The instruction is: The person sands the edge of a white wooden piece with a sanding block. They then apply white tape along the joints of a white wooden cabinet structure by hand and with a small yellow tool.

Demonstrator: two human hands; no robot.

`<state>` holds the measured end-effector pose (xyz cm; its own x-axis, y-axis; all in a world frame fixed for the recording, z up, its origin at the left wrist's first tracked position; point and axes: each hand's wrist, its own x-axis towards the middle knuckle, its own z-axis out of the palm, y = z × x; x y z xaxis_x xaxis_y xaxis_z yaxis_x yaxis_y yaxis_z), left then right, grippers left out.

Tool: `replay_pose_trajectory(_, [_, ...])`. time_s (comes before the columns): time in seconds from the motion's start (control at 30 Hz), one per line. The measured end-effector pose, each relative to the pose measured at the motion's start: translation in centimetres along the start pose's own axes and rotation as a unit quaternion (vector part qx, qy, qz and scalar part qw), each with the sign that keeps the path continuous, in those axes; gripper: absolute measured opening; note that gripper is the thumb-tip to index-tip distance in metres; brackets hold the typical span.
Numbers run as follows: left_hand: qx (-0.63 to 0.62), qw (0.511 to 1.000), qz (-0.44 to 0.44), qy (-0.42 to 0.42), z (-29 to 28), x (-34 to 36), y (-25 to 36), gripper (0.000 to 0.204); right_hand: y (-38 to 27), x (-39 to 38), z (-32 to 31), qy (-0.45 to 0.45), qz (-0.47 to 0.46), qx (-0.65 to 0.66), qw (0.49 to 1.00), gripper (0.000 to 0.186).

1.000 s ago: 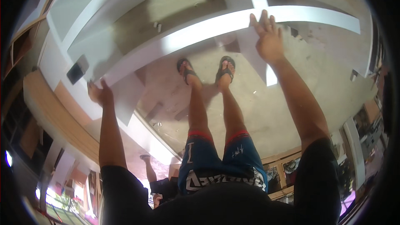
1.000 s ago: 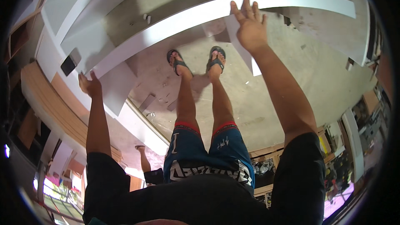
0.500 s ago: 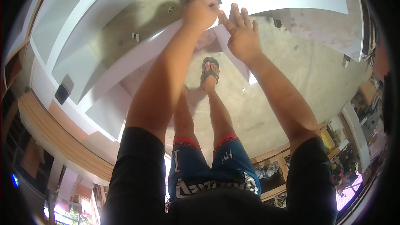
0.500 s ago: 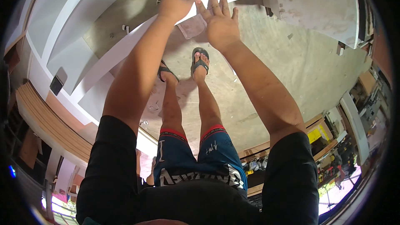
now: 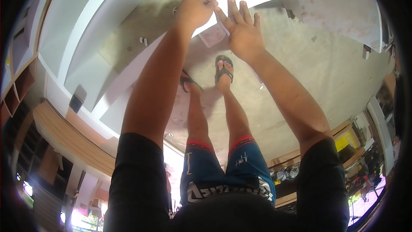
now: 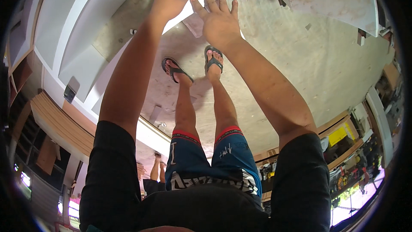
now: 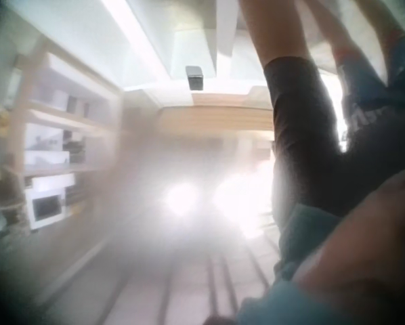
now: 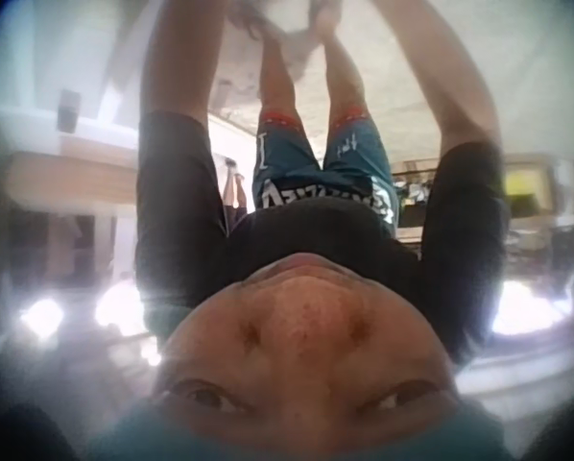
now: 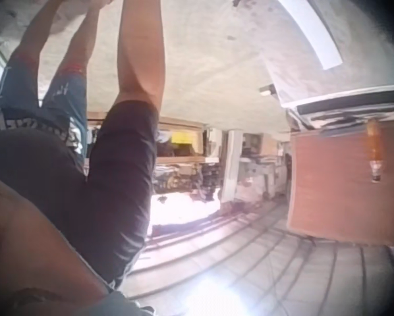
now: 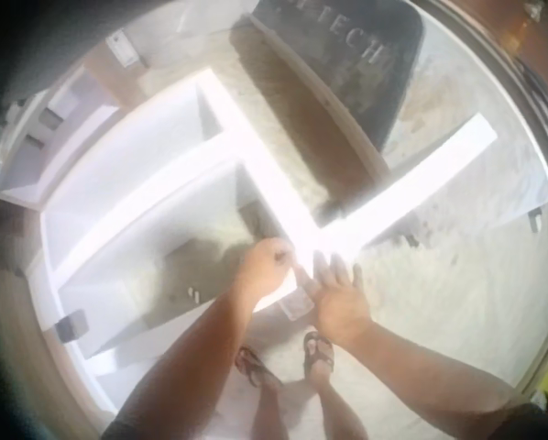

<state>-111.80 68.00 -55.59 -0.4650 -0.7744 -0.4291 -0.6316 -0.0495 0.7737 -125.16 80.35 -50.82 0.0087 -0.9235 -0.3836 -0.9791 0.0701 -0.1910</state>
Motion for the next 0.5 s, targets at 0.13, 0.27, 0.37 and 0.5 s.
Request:
replay_pose_trajectory(0.13, [0.050, 0.991, 0.088, 0.086, 1.4, -0.6, -1.3, 0.022, 1.0, -0.8, 0.3, 0.155, -0.003, 0.099, 0.983, 0.068])
replay_pose_trajectory(0.27, [0.111, 0.961, 0.181, 0.176, 1.9, -1.1, -2.7, 0.021, -0.8, -5.3, -2.3, 0.076, 0.181, 0.517, 0.833, 0.038])
replay_pose_trajectory(0.37, [0.213, 0.941, 0.193, 0.180, 2.4, -1.5, -1.9, 0.019, -2.4, -8.2, 0.8, 0.019, 0.326, 0.696, 0.640, 0.016])
replay_pose_trajectory(0.5, [0.242, 0.927, 0.207, 0.200, 2.7, -1.6, -2.4, 0.018, -3.5, -8.2, 6.0, -0.025, 0.340, 0.786, 0.516, 0.017])
